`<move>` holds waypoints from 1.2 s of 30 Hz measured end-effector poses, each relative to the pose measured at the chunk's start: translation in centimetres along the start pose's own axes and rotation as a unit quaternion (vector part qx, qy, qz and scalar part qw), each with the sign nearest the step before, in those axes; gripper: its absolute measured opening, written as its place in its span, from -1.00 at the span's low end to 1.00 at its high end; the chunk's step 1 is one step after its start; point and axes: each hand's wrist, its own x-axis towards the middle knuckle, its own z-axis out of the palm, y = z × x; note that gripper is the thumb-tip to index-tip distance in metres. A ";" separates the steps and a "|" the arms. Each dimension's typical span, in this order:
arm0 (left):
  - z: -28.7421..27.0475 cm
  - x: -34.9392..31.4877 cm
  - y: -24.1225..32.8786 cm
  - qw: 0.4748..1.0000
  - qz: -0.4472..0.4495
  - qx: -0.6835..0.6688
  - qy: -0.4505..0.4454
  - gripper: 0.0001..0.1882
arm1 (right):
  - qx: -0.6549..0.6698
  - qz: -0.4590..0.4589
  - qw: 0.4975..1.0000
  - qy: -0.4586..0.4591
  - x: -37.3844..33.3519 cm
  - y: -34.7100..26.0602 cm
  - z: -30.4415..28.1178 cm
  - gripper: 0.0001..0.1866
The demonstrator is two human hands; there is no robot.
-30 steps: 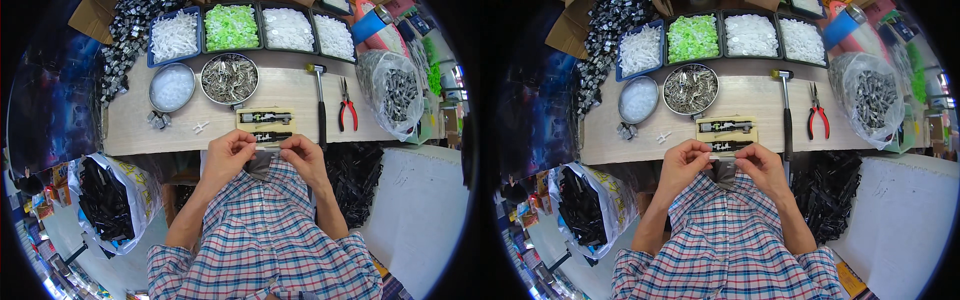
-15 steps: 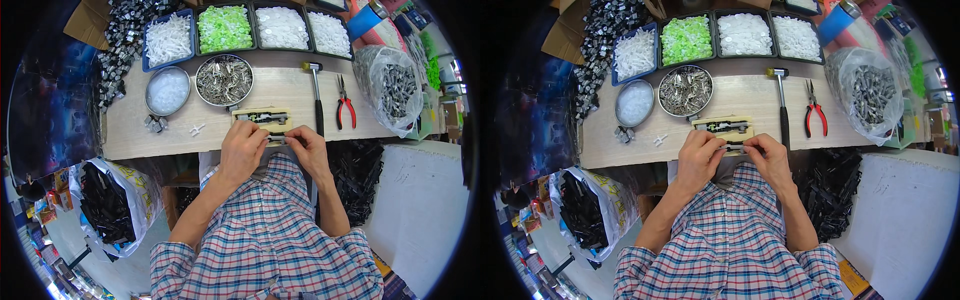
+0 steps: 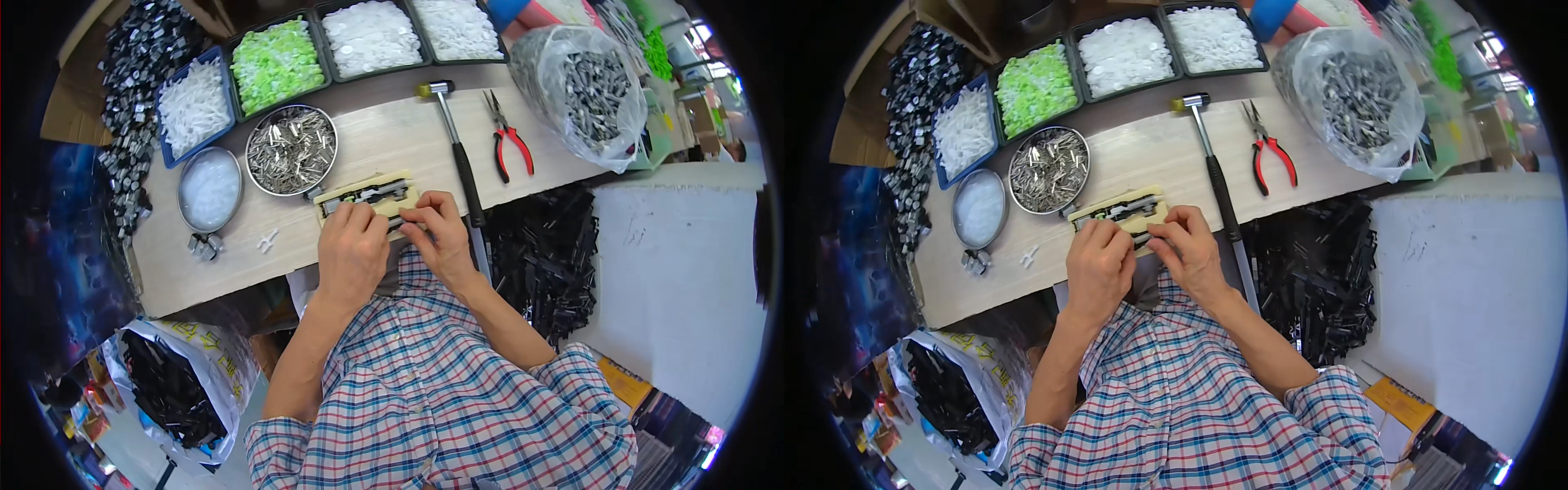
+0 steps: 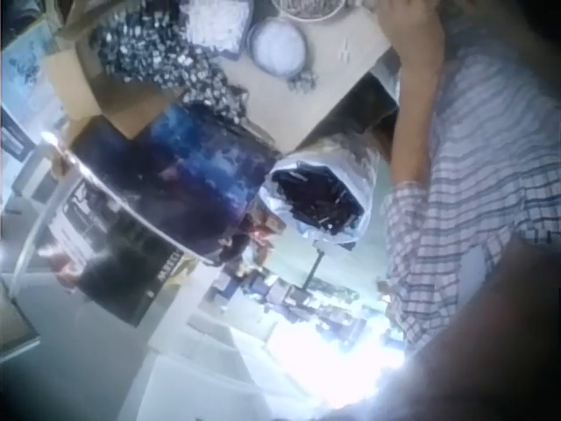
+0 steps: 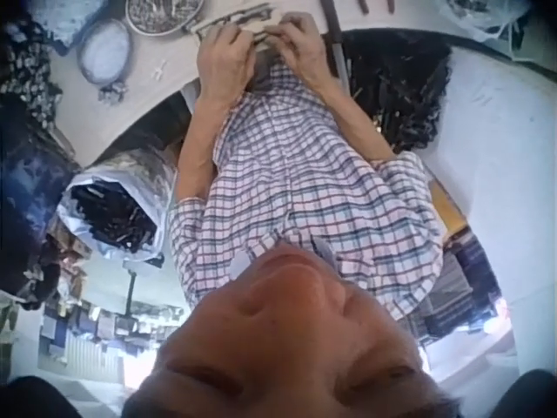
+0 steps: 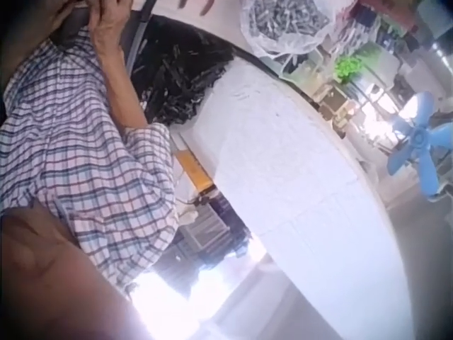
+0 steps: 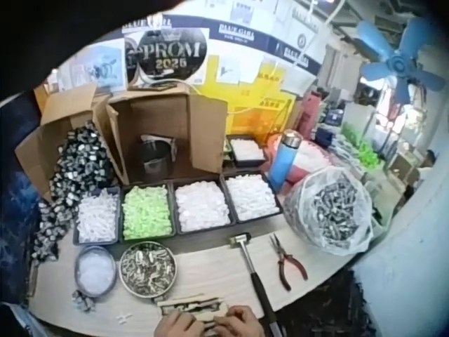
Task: Assembling small cylindrical electronic components into black plastic holders on a workbench.
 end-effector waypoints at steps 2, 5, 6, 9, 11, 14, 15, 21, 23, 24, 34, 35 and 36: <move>-0.1 0.3 0.0 1.000 0.013 0.006 -0.010 -0.86 | -0.001 0.000 1.000 0.001 0.0 0.2 -0.3 -0.75; -0.1 0.4 -0.1 1.000 0.017 0.014 -0.017 -0.86 | -0.003 -0.011 1.000 -0.007 0.0 -0.2 -1.0 -0.74; -0.1 0.4 -0.1 1.000 0.018 0.014 -0.017 -0.86 | -0.007 -0.020 1.000 -0.013 0.1 -0.5 -1.4 -0.73; -0.1 0.0 -0.3 1.000 0.012 0.011 -0.011 -0.86 | -0.116 -0.067 0.985 0.106 -3.0 -0.5 -5.1 -0.74; 0.2 -0.3 -0.5 1.000 0.022 0.012 -0.016 -0.87 | -0.182 -0.034 0.963 0.195 -4.6 1.9 -8.7 -0.79; -0.3 -0.1 -0.3 1.000 0.017 0.004 -0.013 -0.88 | -0.454 0.042 0.877 0.150 -6.9 9.5 -14.2 -0.76; -0.5 -0.1 -0.1 1.000 0.018 0.004 -0.012 -0.88 | -0.506 0.126 0.848 0.100 -8.0 11.7 -15.1 -0.60; -1.2 -1.1 1.1 0.996 -0.038 -0.055 0.056 -0.86 | -0.459 0.273 0.845 -0.035 -7.1 14.6 -15.7 -0.54; -1.4 -1.9 1.3 0.987 -0.068 -0.117 0.091 -0.80 | -0.460 0.230 0.856 -0.040 -7.2 15.7 -16.4 -0.59; -1.6 -2.3 1.4 0.987 -0.068 -0.117 0.092 -0.80 | -0.461 0.187 0.866 -0.046 -7.3 16.0 -16.7 -0.64; -1.3 -2.1 3.9 0.966 -0.033 -0.257 0.004 -0.83 | -0.334 0.177 0.925 -0.031 -6.6 8.5 -19.7 -0.76; -1.0 -2.0 4.0 0.961 -0.029 -0.276 -0.018 -0.83 | -0.303 0.168 0.938 -0.002 -6.6 8.4 -19.8 -0.76; -0.7 -1.9 4.2 0.960 -0.028 -0.276 -0.018 -0.83 | -0.271 0.159 0.949 0.027 -6.6 8.1 -19.9 -0.76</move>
